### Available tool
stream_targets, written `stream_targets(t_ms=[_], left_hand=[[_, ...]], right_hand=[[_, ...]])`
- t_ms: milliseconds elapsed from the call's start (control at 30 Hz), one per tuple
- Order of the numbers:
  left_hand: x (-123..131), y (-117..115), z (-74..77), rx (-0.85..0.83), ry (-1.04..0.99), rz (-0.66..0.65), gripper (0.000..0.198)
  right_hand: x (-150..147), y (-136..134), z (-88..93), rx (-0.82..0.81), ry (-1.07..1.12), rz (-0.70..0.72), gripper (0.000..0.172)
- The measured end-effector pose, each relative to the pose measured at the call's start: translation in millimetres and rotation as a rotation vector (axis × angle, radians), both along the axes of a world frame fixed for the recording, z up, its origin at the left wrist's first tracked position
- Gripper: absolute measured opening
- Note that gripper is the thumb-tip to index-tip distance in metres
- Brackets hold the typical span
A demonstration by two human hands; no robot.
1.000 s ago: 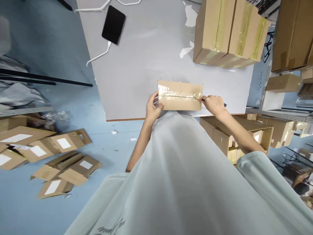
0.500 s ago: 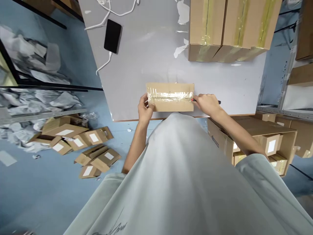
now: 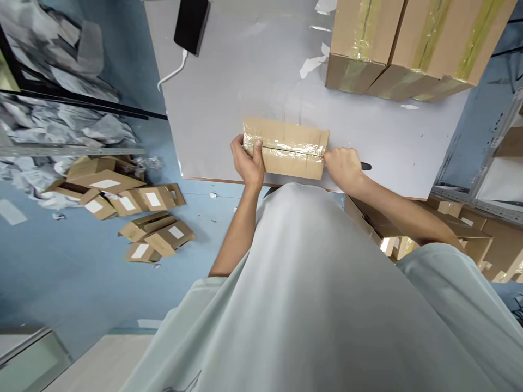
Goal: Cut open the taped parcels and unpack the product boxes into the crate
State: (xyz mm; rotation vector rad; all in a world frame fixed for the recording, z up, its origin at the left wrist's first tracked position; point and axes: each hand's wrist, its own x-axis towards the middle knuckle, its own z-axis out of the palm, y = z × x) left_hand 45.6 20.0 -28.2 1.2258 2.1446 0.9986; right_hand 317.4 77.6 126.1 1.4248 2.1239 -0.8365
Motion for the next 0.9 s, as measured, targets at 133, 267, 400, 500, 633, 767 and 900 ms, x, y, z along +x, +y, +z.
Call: stream_targets(t_ms=[133, 267, 400, 500, 633, 767, 900], left_hand=[[3, 1, -3.4, -0.015, -0.049, -0.019, 0.059], [-1, 4, -7.2, 0.005, -0.029, -0.035, 0.058], [-8, 6, -9.5, 0.008, -0.009, -0.033, 0.059], [-18, 7, -11.3, 0.002, -0.048, -0.031, 0.061], [-35, 12, -14.1, 0.010, -0.099, -0.018, 0.062], [-55, 17, -13.5, 0.014, -0.046, 0.055, 0.057], [-68, 16, -10.6, 0.022, -0.054, 0.026, 0.046]], right_hand=[[19, -1, 4.1, 0.032, -0.117, -0.008, 0.044], [25, -7, 21.7, 0.004, -0.199, -0.006, 0.045], [53, -19, 23.6, 0.033, -0.238, -0.136, 0.037], [78, -31, -11.6, 0.117, -0.062, -0.433, 0.034], [68, -51, -87.4, -0.012, 0.402, -1.119, 0.048], [16, -73, -127.0, -0.165, 0.628, -1.440, 0.037], [-18, -82, -114.4, -0.170, 0.717, -1.446, 0.036]])
